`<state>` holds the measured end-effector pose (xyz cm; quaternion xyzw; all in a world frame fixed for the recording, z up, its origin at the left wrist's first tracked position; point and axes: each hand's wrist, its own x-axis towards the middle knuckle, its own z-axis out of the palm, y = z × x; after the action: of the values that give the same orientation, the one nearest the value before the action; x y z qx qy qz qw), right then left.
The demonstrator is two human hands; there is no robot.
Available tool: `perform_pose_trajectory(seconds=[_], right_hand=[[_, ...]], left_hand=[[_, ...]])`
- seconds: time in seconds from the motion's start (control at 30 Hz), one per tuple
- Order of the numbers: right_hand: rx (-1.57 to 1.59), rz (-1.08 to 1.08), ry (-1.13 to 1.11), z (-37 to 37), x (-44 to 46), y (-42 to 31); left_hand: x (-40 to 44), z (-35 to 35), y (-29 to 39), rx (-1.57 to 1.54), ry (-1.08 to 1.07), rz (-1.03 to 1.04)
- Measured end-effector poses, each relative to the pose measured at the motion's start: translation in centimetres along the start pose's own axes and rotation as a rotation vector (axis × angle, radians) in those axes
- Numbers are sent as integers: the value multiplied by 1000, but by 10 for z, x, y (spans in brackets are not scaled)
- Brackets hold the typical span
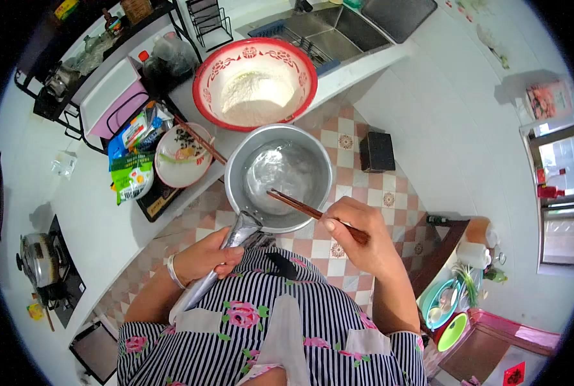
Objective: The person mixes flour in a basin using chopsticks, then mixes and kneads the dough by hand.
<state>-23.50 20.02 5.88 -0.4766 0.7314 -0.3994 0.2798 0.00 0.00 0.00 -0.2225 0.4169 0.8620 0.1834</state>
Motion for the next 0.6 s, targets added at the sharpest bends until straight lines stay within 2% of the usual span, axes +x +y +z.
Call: perform_pose_trajectory(seconds=[0.07,0.1,0.17,0.3,0.33,0.43,0.6], right_hand=[[42,-63,49,-5,-1,-5],[-2,-65,21,-23,57,-12],[18,-80,-20,-24,82,-9],[291,-111,22,-26,111,3],[198,-115,-26,-32,119,4],[395,-200,87,-40,142,24],[577,-21,287,-66,185,43]], left_hand=[[-1,8,-2,19,39,39],[21,-24,41,-1,17,65],[19,-45,57,1,51,50],[18,-63,79,36,100,82],[18,-66,85,33,132,9],[15,-72,90,-28,187,57],[12,-71,100,-23,337,70]])
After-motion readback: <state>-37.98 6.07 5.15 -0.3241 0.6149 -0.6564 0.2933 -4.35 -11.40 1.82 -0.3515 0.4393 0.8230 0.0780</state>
